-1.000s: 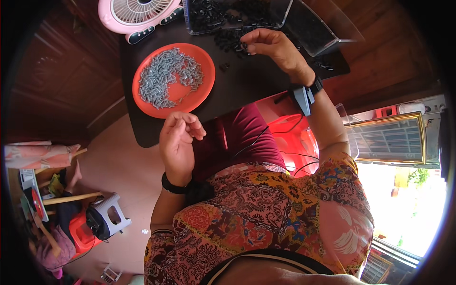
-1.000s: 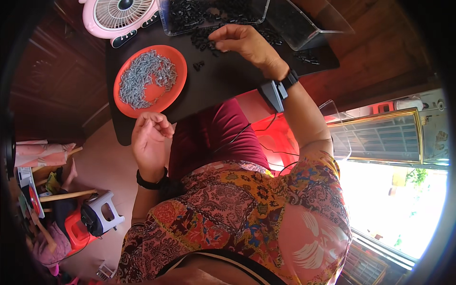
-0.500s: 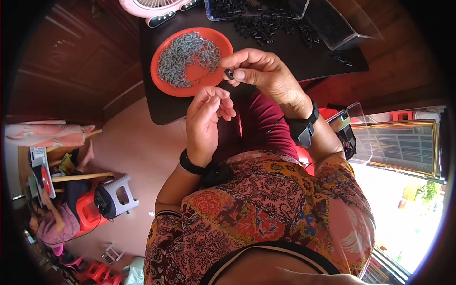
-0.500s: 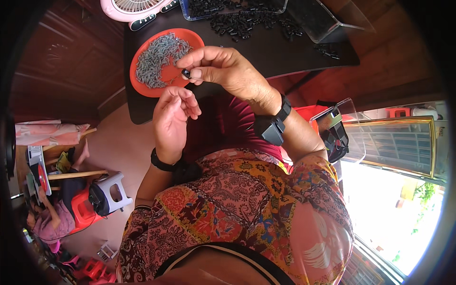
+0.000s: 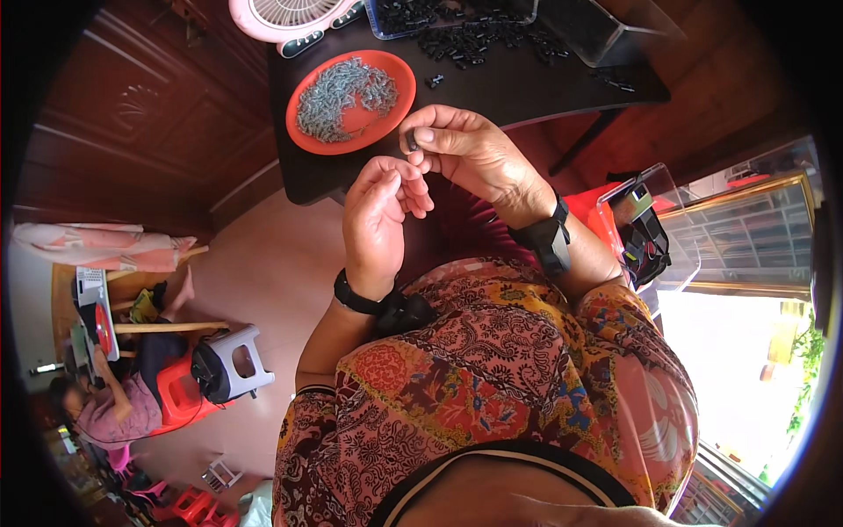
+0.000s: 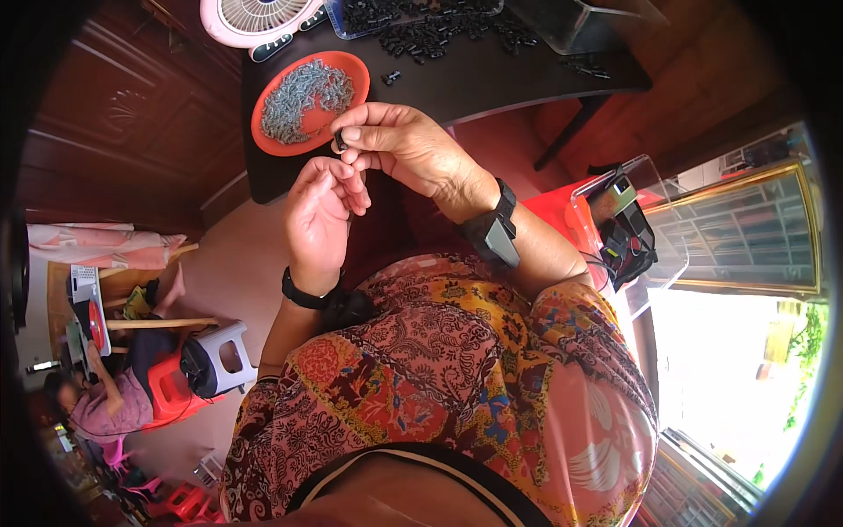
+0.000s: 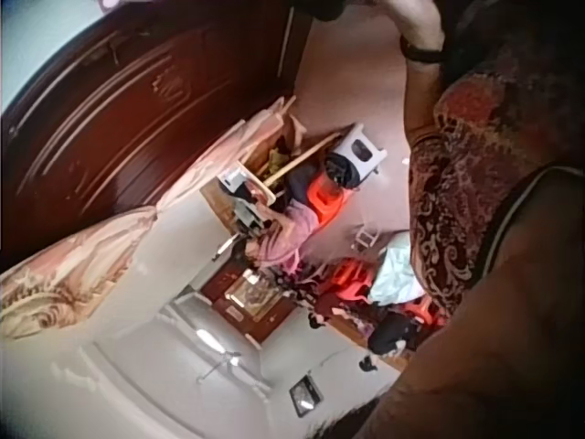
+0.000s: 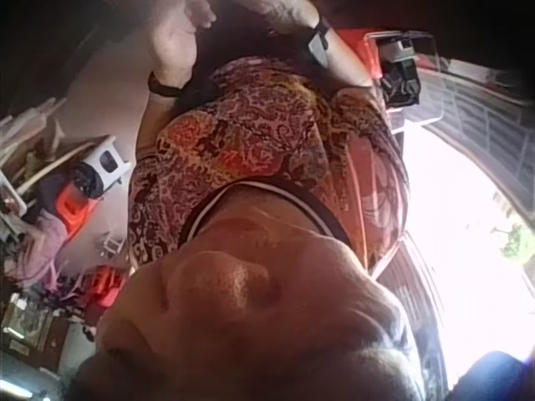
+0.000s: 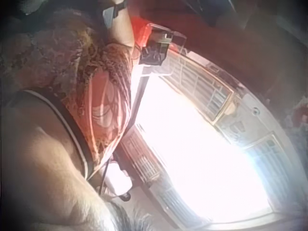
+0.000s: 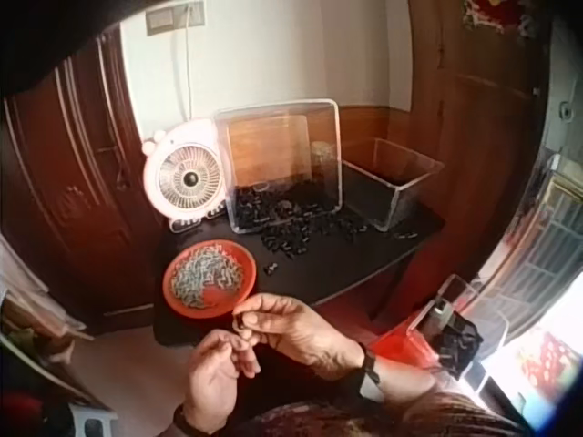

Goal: Assembling small plastic and metal components at a workbench.

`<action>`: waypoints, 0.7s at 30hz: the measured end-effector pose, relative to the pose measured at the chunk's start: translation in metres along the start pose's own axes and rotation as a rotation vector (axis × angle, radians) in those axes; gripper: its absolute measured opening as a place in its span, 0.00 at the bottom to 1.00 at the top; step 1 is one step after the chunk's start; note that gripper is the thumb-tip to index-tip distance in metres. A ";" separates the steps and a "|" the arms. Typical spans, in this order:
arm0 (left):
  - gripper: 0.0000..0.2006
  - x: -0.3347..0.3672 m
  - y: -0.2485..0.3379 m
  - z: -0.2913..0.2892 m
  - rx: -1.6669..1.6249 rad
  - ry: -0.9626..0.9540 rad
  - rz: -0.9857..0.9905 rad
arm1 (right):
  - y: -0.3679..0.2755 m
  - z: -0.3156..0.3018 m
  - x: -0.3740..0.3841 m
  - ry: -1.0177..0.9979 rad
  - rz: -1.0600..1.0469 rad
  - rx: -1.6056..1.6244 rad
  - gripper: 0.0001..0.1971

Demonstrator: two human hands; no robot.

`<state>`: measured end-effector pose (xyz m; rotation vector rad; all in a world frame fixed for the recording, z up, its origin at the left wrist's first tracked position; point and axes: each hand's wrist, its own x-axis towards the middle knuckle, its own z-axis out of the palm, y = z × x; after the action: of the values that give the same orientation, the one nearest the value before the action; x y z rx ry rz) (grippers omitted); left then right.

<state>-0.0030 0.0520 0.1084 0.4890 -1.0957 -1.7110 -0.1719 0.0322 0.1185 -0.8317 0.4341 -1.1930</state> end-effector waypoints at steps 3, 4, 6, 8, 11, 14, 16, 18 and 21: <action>0.13 -0.011 0.001 0.005 -0.011 -0.034 0.000 | 0.000 0.016 -0.015 0.047 -0.044 -0.056 0.09; 0.12 -0.015 0.002 0.007 -0.020 -0.051 -0.013 | 0.001 0.022 -0.021 0.089 -0.067 -0.098 0.08; 0.12 -0.022 0.003 0.011 -0.023 -0.066 -0.025 | 0.003 0.025 -0.030 0.037 -0.062 -0.096 0.08; 0.12 -0.029 0.003 0.017 -0.081 -0.065 -0.036 | 0.007 0.029 -0.039 -0.014 -0.058 -0.097 0.08; 0.11 -0.035 0.004 0.019 -0.107 -0.102 -0.076 | 0.011 0.031 -0.049 -0.058 -0.051 -0.146 0.12; 0.11 -0.044 -0.001 0.019 -0.171 -0.101 -0.097 | 0.020 0.040 -0.058 0.034 -0.087 -0.246 0.12; 0.10 -0.049 0.000 0.021 -0.172 -0.093 -0.100 | 0.020 0.044 -0.064 0.034 -0.085 -0.261 0.11; 0.10 -0.053 0.001 0.024 -0.173 -0.084 -0.100 | 0.020 0.047 -0.069 0.032 -0.083 -0.276 0.11; 0.10 -0.056 0.001 0.027 -0.142 -0.095 -0.108 | 0.020 0.049 -0.074 0.049 -0.115 -0.264 0.10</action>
<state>0.0001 0.1136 0.1133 0.3866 -1.0219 -1.9085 -0.1505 0.1202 0.1253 -1.0678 0.5996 -1.2806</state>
